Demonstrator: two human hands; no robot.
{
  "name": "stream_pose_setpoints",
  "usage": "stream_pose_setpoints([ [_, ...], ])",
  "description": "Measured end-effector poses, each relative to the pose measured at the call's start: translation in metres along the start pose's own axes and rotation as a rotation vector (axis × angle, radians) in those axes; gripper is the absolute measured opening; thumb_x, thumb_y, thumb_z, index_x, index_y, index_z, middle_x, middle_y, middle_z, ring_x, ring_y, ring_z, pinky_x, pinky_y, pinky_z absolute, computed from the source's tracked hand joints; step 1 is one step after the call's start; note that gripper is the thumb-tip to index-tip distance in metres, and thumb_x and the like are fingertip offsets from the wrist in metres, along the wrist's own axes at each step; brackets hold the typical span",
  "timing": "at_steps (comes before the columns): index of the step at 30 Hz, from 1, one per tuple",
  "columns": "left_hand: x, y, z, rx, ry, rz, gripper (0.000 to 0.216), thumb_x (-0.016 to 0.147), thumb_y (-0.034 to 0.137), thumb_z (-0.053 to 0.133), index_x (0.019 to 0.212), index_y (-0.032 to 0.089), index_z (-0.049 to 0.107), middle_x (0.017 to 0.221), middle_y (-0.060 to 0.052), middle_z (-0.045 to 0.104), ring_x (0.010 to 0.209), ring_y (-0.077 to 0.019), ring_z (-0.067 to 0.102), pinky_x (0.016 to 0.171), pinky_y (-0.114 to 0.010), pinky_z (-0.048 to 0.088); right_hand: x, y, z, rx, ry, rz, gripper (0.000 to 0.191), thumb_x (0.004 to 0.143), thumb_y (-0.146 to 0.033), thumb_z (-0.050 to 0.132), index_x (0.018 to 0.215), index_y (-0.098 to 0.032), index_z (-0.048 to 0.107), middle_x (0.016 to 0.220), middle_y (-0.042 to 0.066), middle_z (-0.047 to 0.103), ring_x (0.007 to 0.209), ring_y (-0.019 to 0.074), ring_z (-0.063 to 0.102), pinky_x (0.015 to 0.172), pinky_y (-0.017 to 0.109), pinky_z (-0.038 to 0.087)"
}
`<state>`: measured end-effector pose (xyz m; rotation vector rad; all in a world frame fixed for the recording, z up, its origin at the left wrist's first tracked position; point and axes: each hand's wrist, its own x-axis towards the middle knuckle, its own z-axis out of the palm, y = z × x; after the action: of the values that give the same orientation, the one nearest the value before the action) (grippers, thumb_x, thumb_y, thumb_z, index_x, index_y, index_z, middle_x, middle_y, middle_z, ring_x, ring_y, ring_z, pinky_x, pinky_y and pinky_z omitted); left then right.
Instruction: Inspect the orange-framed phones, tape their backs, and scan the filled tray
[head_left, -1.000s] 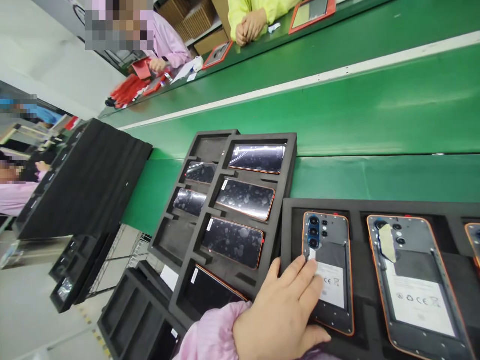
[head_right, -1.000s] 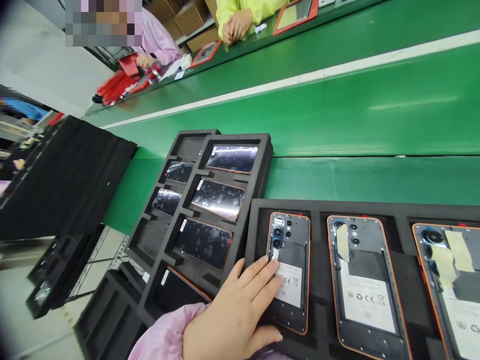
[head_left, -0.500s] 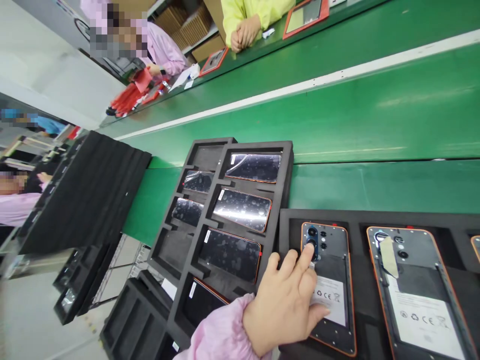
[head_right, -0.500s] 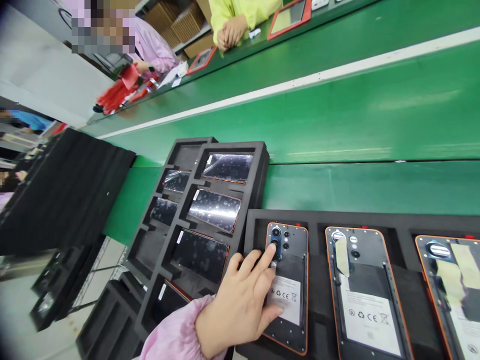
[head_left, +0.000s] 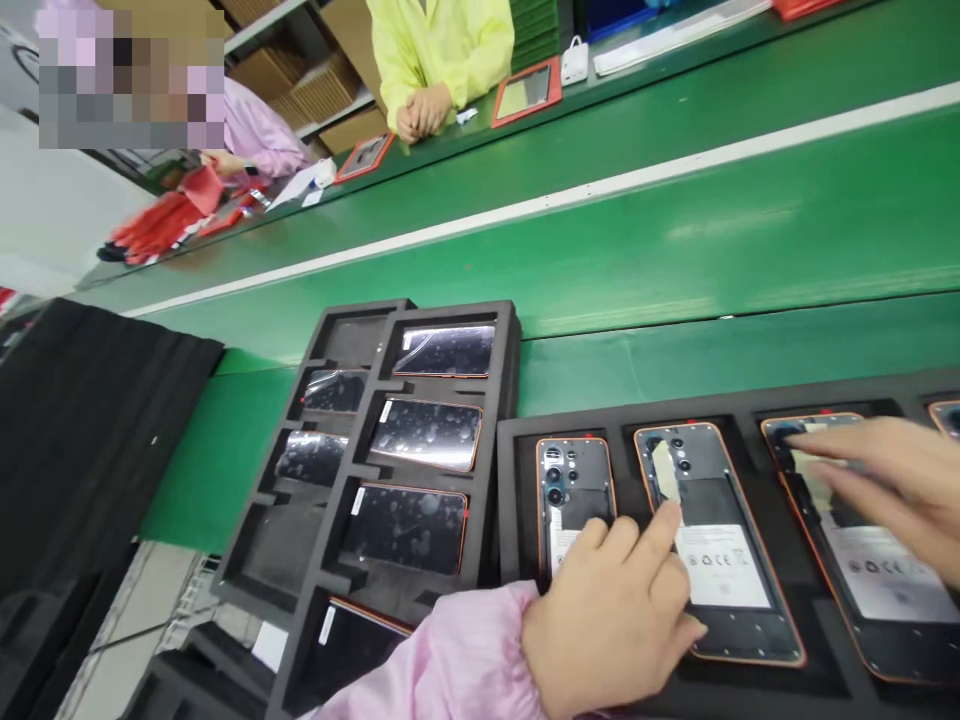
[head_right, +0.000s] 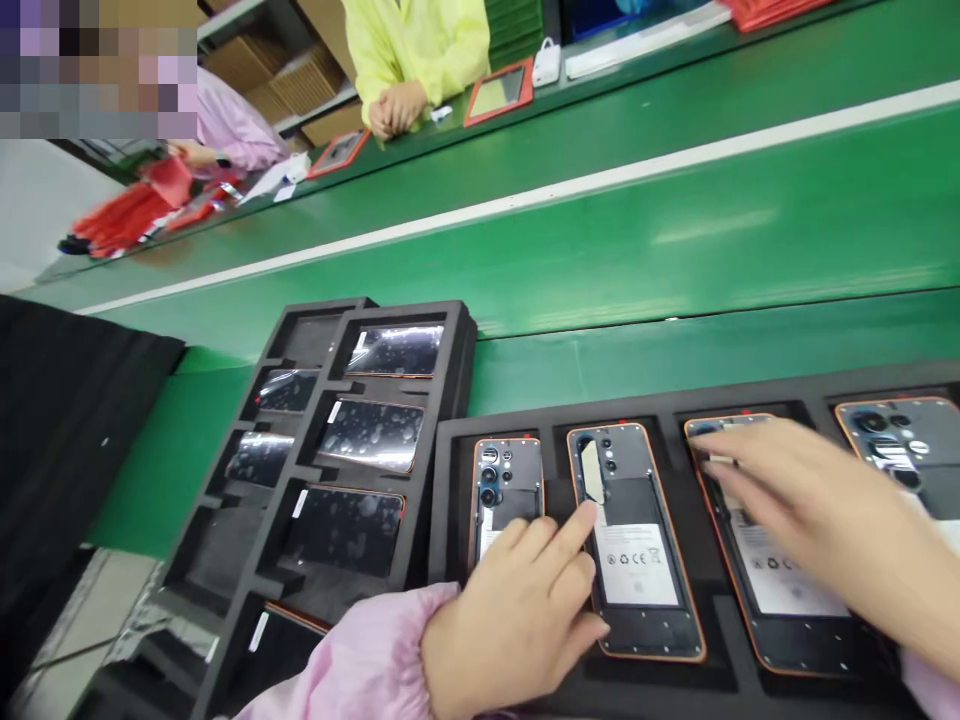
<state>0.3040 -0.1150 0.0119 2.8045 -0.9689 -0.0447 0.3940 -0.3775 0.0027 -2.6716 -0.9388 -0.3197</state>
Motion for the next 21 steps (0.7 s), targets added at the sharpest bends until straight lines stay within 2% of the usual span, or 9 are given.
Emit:
stream_pose_setpoints([
  [2,0.002,0.01,0.006,0.014,-0.054,0.024,0.04,0.088,0.052,0.046,0.103,0.016,0.058,0.139,-0.01,0.05,0.091,-0.0204,0.053,0.077,-0.033,0.038,0.025,-0.016,0.011,0.063,-0.009,-0.24,0.037,0.101,-0.034,0.03,0.096,-0.018,0.063,0.085,0.004,0.067,0.078,0.0129,0.063,0.067,0.024,0.052],
  [4,0.004,0.014,0.01,0.029,-0.07,0.011,0.045,0.087,0.055,0.046,0.106,0.015,0.057,0.141,-0.011,0.048,0.092,-0.0212,0.052,0.076,-0.034,0.038,0.048,-0.031,0.023,0.076,0.016,-0.326,0.04,0.101,-0.026,0.026,0.096,-0.015,0.064,0.079,0.005,0.066,0.072,0.0142,0.061,0.06,0.025,0.051],
  [7,0.005,0.013,0.013,0.028,-0.063,-0.005,0.048,0.087,0.056,0.045,0.107,0.014,0.057,0.142,-0.011,0.046,0.091,-0.0211,0.052,0.076,-0.034,0.038,0.063,-0.042,0.036,0.057,0.018,-0.339,0.04,0.099,-0.02,0.028,0.09,-0.015,0.067,0.076,0.005,0.063,0.066,0.0167,0.056,0.054,0.027,0.047],
  [11,0.006,0.011,0.014,0.033,-0.06,0.003,0.049,0.087,0.057,0.043,0.106,0.014,0.057,0.141,-0.012,0.048,0.092,-0.0217,0.052,0.076,-0.034,0.037,0.06,-0.042,0.045,0.076,0.027,-0.337,0.038,0.094,-0.011,0.034,0.072,-0.017,0.064,0.076,0.006,0.062,0.067,0.0175,0.052,0.054,0.026,0.043],
  [15,0.006,0.013,0.015,0.042,-0.07,-0.005,0.05,0.086,0.058,0.044,0.107,0.014,0.057,0.137,-0.014,0.051,0.092,-0.0223,0.052,0.078,-0.034,0.037,0.055,-0.042,0.047,0.011,0.039,-0.379,0.037,0.092,-0.005,0.03,0.077,-0.013,0.063,0.082,0.009,0.063,0.072,0.0198,0.053,0.061,0.03,0.046],
  [21,0.005,0.014,0.017,0.048,-0.102,-0.015,0.054,0.086,0.06,0.043,0.109,0.014,0.057,0.138,-0.013,0.049,0.093,-0.0228,0.051,0.081,-0.035,0.036,0.06,-0.039,0.046,0.009,0.007,-0.349,0.027,0.092,-0.011,0.037,0.082,-0.013,0.061,0.084,0.009,0.062,0.074,0.0195,0.053,0.062,0.029,0.045],
])
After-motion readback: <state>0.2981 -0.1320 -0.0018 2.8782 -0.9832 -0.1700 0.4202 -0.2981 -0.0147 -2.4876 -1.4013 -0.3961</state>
